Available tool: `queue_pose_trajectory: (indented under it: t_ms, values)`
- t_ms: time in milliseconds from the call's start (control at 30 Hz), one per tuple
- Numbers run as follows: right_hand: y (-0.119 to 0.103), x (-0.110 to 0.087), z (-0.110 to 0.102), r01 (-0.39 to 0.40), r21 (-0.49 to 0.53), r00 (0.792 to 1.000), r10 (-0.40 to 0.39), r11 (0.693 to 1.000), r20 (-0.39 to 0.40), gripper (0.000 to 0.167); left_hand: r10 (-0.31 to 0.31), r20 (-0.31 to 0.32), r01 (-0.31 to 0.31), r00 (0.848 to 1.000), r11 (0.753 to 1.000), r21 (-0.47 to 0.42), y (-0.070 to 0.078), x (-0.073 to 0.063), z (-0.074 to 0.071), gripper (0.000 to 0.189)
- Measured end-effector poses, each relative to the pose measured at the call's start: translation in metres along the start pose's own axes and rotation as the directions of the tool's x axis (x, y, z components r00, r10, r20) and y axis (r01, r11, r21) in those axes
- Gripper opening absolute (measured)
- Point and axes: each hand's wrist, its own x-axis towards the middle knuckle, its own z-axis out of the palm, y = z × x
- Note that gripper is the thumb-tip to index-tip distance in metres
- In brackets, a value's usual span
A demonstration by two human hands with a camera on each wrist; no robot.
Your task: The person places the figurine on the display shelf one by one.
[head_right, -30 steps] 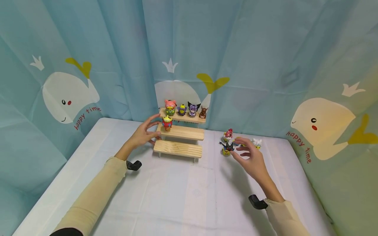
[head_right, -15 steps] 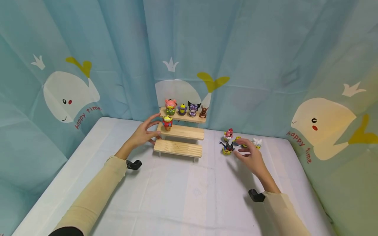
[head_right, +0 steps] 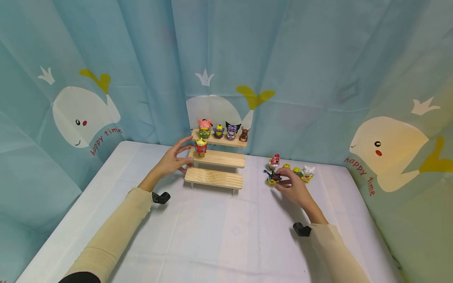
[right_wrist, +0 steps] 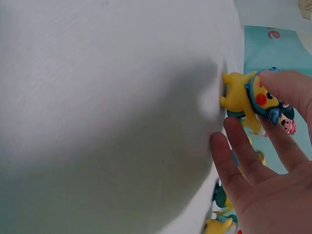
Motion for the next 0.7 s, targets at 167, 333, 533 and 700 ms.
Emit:
queue_pose_trajectory:
  t_ms: [167,333,533,700]
  values:
    - [0.0008,0.0029,0.004,0.006,-0.031,1.0,-0.006,1.0,-0.023,0.039,-0.005,0.005,0.005,1.0,1.0,-0.013,-0.0017,0.0011,-0.0007,0.078]
    - [0.0028,0.005,0.0057,0.029,-0.028,0.998,-0.03,0.999,-0.047,0.039,-0.016,0.013,0.017,1.0,0.999,-0.035,-0.0023,0.0026,-0.0011,0.08]
    - [0.0057,0.0056,0.0062,0.025,-0.019,0.998,-0.026,1.0,-0.057,0.04,-0.038,0.022,0.039,0.999,0.998,-0.052,0.007,0.0008,-0.0011,0.079]
    - [0.0076,0.0054,0.0077,0.019,-0.025,0.998,-0.021,1.0,-0.062,0.038,-0.032,0.014,0.033,0.999,0.999,-0.039,0.0021,0.0004,-0.0007,0.08]
